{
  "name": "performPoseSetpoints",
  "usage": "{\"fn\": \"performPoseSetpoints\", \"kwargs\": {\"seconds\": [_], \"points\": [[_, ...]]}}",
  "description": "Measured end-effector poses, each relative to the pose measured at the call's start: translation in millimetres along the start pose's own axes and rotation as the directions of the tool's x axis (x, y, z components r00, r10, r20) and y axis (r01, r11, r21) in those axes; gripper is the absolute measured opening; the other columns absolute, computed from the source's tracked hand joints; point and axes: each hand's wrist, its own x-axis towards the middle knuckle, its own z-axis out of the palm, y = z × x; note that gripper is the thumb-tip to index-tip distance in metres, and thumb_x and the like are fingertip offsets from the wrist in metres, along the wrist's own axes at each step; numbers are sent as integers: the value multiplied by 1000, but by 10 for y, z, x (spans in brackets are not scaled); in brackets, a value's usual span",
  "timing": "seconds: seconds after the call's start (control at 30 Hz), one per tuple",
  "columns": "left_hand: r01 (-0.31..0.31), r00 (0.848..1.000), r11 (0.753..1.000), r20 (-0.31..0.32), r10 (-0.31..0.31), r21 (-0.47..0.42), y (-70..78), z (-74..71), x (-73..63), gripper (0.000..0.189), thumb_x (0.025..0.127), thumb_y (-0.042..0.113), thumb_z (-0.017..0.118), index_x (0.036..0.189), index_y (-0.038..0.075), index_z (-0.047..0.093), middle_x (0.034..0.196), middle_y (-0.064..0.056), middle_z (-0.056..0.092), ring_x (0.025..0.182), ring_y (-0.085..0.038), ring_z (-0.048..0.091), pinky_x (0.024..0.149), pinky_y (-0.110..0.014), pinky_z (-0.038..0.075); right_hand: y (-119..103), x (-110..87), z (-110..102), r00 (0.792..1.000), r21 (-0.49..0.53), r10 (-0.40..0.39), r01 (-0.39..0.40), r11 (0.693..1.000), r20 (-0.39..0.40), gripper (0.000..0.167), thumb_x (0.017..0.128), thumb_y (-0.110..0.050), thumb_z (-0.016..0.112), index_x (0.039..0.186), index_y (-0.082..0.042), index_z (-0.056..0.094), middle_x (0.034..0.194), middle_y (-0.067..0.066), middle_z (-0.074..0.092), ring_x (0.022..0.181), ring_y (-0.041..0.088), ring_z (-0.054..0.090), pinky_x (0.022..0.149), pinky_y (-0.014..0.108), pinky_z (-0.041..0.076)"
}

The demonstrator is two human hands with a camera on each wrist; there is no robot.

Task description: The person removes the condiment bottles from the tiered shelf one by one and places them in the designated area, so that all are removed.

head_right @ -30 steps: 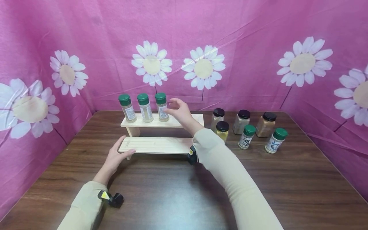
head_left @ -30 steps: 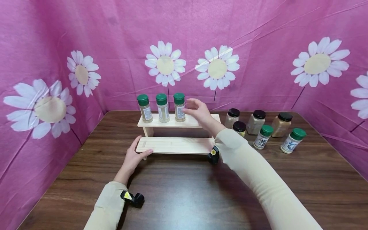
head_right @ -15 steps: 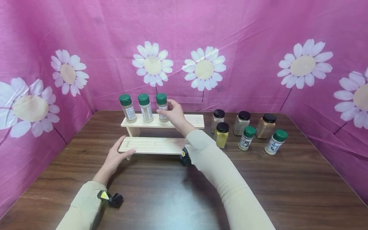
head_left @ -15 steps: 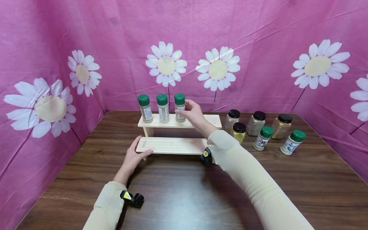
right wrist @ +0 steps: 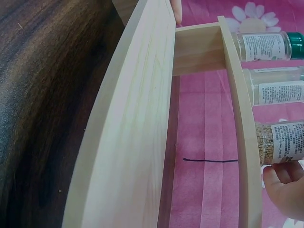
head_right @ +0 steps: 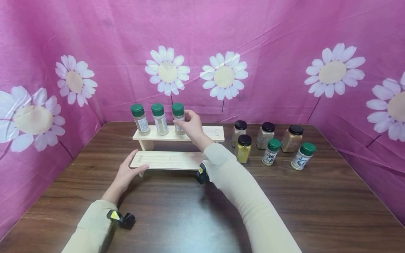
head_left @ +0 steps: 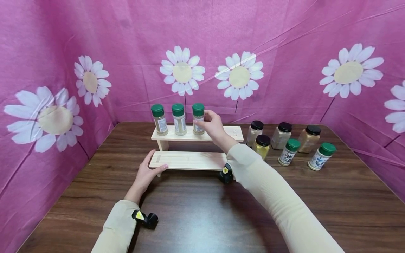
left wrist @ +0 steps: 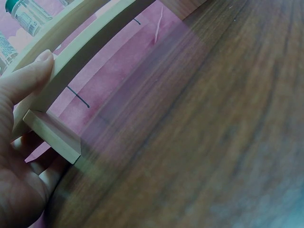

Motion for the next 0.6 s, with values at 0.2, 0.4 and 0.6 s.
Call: {"fn": "performPoseSetpoints", "kwargs": {"seconds": [0.2, 0.4, 0.6], "points": [[20, 1000, 1000, 5, -20, -2, -21, -4, 21, 81, 70, 14, 72, 136, 7, 24, 131, -18, 31, 117, -23, 27, 97, -35, 18, -30, -54, -48, 1000, -12, 4, -4, 1000, 17, 39, 73, -3, 66, 110, -2, 52, 101, 12, 57, 94, 20, 51, 82, 34, 39], [15, 1000, 1000, 2, -15, 8, -28, -2, 20, 81, 70, 15, 72, 135, 8, 24, 132, -18, 30, 118, -24, 26, 97, -36, 17, -88, -157, -142, 999, 8, 31, -32, 999, 30, 40, 73, -3, 66, 111, -3, 52, 102, 13, 57, 95, 21, 51, 80, 35, 41], [0, 1000, 1000, -6, 0, 17, -24, -2, 16, 81, 70, 16, 73, 135, 8, 26, 130, -17, 33, 116, -23, 28, 96, -36, 19, -129, -258, -256, 996, 50, 68, -70, 996, 51, 40, 74, -4, 66, 112, -3, 51, 106, 14, 55, 98, 23, 50, 82, 39, 41]]}}
